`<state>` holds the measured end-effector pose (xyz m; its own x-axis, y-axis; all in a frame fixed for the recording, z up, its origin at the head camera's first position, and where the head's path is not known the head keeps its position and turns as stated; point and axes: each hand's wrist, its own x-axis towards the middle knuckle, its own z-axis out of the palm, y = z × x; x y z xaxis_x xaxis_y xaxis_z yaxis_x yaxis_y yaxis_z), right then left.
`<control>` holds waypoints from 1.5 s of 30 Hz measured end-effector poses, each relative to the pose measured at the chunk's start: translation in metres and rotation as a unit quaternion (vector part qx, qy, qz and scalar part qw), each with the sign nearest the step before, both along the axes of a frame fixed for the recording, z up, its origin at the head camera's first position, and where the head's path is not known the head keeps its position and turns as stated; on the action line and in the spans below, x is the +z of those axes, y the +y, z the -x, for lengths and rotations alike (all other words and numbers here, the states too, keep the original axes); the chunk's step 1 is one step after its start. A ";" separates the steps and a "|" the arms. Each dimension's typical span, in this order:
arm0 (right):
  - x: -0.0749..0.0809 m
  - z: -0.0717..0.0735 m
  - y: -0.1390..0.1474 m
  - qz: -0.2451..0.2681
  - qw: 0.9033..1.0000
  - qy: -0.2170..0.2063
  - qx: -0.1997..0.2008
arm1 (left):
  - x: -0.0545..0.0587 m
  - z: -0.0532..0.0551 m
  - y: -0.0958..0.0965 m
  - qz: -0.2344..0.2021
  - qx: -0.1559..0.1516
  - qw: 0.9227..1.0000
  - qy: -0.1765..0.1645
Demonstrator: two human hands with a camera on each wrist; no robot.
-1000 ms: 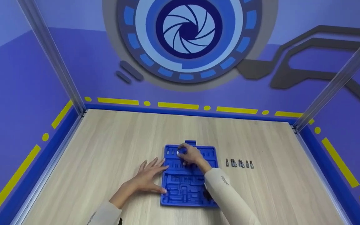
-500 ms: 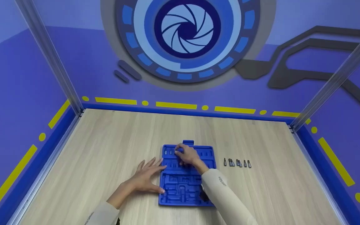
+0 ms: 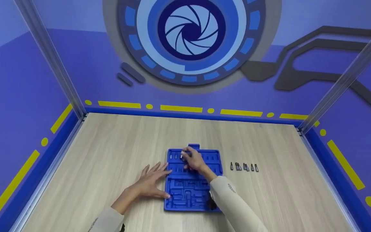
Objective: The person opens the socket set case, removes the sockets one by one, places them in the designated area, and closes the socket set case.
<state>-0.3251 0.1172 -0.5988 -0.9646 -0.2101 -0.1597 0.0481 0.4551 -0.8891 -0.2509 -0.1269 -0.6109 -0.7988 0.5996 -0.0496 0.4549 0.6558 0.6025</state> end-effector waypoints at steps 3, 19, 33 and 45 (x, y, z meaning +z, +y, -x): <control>0.003 -0.001 0.004 0.038 0.999 -0.020 0.002 | 0.000 0.001 0.001 -0.003 0.001 1.000 -0.003; 0.028 -0.018 0.055 0.095 0.992 -0.085 0.002 | 0.001 0.000 0.001 -0.007 0.003 1.000 -0.009; 0.027 -0.031 0.127 0.090 0.990 -0.109 0.001 | 0.000 -0.001 0.000 -0.008 0.000 1.000 -0.004; 0.034 -0.034 0.191 0.096 0.989 -0.109 -0.009 | 0.000 -0.001 -0.001 -0.012 -0.002 1.000 -0.004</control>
<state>-0.2913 0.3079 -0.5647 -0.9149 -0.2406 -0.3241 0.2553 0.2768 -0.9264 -0.2496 -0.1274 -0.6104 -0.7957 0.6042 -0.0420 0.4524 0.6390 0.6222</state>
